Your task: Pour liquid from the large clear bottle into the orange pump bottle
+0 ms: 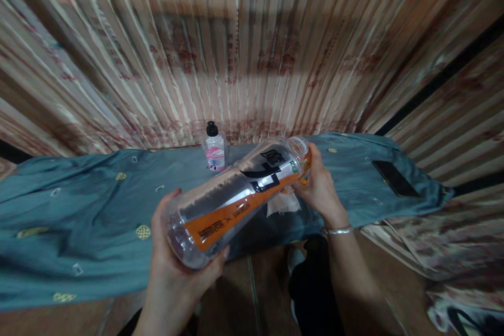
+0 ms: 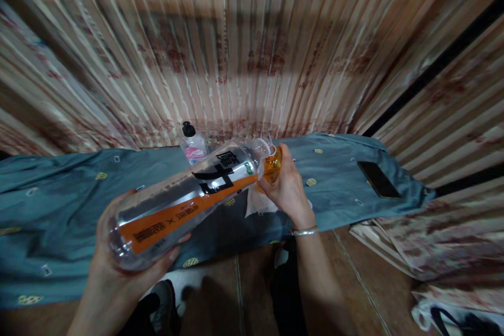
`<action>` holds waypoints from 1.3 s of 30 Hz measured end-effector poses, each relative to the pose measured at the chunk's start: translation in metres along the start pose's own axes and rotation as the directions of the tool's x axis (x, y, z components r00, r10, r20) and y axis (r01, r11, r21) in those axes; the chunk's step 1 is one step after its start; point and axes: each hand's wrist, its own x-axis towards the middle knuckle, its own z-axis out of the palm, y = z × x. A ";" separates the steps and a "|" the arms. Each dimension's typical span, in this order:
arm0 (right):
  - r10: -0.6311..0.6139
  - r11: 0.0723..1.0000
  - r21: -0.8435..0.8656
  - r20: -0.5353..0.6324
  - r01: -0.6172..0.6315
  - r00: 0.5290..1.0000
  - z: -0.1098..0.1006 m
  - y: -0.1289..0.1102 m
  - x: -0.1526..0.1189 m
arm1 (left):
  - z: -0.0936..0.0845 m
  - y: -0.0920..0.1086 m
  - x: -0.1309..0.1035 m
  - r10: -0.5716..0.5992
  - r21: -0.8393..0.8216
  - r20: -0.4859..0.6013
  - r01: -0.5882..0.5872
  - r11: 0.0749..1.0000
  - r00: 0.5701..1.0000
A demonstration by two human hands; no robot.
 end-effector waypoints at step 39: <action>0.004 1.000 -0.027 0.014 -0.004 1.000 -0.001 -0.001 0.001 | -0.004 0.006 -0.001 -0.046 -0.040 0.057 0.048 0.998 0.997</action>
